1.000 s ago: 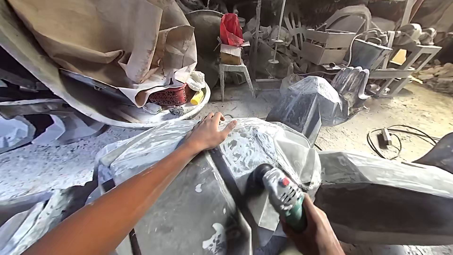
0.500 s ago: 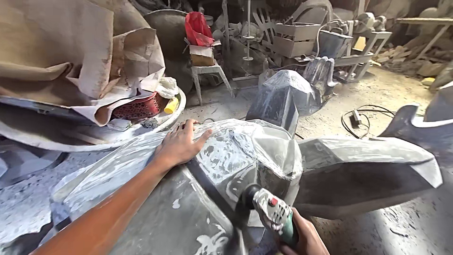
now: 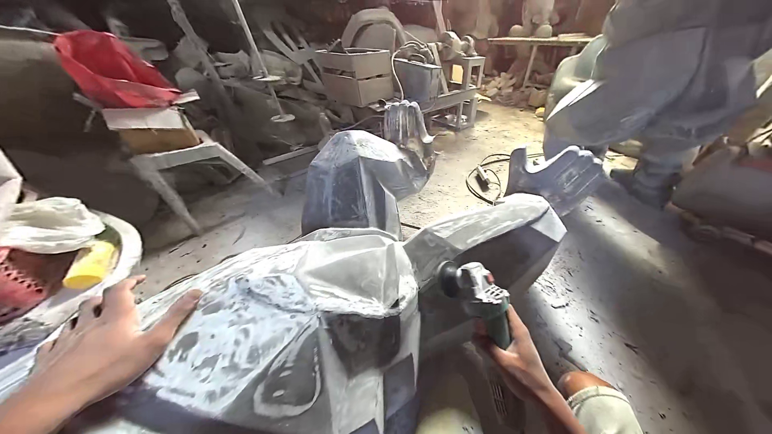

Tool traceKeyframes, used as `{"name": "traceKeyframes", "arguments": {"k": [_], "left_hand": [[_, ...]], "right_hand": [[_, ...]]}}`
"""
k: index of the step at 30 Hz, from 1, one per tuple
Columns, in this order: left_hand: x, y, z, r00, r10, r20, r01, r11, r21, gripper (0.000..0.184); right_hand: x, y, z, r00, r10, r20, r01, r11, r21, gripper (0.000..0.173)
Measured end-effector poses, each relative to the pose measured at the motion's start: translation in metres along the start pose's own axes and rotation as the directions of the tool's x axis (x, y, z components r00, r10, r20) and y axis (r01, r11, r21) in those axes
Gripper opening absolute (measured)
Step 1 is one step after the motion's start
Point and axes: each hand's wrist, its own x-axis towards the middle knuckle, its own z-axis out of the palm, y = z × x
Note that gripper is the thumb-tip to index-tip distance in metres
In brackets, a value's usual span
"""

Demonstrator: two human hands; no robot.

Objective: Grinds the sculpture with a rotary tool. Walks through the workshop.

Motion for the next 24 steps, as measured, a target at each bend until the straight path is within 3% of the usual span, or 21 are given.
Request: {"name": "traceKeyframes", "arguments": {"k": [4, 7, 10, 16, 20, 24], "left_hand": [[0.055, 0.026, 0.027, 0.986, 0.159, -0.042, -0.159, 0.987, 0.007, 0.098], [0.095, 0.064, 0.043, 0.979, 0.198, 0.050, -0.196, 0.980, -0.031, 0.093], [0.121, 0.070, 0.061, 0.973, 0.197, 0.118, -0.193, 0.980, -0.045, 0.095], [0.124, 0.063, 0.065, 0.975, 0.164, 0.149, -0.157, 0.986, -0.060, 0.092], [0.127, 0.058, 0.071, 0.974, 0.157, 0.163, -0.149, 0.987, -0.056, 0.093], [0.128, 0.056, 0.073, 0.974, 0.144, 0.174, -0.140, 0.990, -0.031, 0.095]], "right_hand": [[-0.004, 0.016, -0.027, 0.994, 0.093, -0.066, -0.107, 0.957, -0.269, 0.081], [-0.013, 0.017, -0.014, 0.990, 0.141, -0.012, -0.121, 0.800, -0.587, 0.073], [-0.022, 0.021, 0.016, 0.981, 0.193, 0.029, -0.101, 0.629, -0.771, 0.070], [-0.013, 0.035, 0.057, 0.994, 0.070, 0.078, 0.038, 0.455, -0.890, 0.064], [0.002, 0.014, 0.051, 0.986, 0.166, 0.027, -0.041, 0.392, -0.919, 0.064], [0.009, 0.005, 0.028, 0.985, 0.077, -0.154, -0.172, 0.378, -0.910, 0.066]]}}
